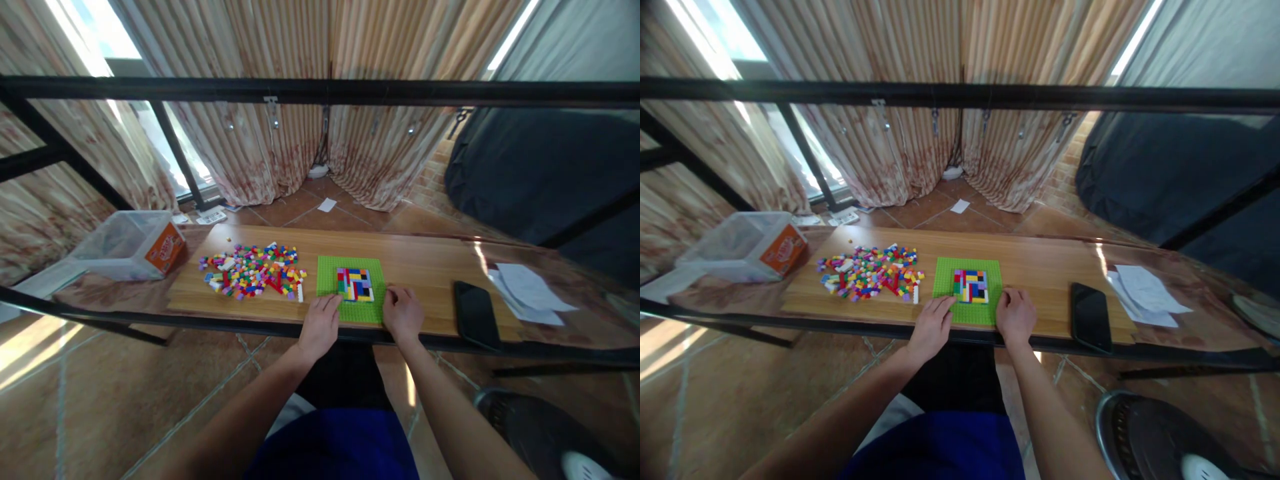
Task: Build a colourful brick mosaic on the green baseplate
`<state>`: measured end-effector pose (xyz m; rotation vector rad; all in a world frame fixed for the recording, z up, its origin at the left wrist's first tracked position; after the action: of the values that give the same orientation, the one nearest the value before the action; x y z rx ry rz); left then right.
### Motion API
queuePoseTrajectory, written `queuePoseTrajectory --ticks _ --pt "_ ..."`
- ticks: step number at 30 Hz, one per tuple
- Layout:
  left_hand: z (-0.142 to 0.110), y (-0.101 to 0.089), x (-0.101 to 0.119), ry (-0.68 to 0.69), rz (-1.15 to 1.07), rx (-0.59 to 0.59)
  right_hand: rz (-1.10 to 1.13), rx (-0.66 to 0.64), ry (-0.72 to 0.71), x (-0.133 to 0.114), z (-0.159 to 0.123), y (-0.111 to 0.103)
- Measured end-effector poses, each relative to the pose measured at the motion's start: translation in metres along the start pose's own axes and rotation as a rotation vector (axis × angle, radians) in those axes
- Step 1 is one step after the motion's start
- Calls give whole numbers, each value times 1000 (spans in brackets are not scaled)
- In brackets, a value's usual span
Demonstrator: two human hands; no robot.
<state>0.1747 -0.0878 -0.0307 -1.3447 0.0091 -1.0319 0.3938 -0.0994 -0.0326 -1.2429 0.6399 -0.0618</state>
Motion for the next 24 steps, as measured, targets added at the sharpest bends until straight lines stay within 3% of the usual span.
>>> queuePoseTrajectory --ticks 6,10,18,24 --pt "-3 -4 -2 -64 -77 34 -36 -12 3 2 -2 2" --pt "-19 -22 -12 -131 -114 128 -79 -10 -13 6 -2 6" --pt "-53 -74 -66 -326 -41 312 -105 2 -31 10 -2 10" --pt "-44 -99 -95 -380 52 337 -149 -30 -25 11 -2 12"
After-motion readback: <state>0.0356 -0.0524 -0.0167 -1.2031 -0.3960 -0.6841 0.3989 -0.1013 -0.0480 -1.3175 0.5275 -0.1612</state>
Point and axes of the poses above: each hand's wrist, its own z-axis towards the middle knuckle, its own y-axis out of the palm, x = y × z, the point moved 7 cm from there along z, towards the middle knuckle, and after that the axes turned 10 degrees about -x, right-handed, at the moved point
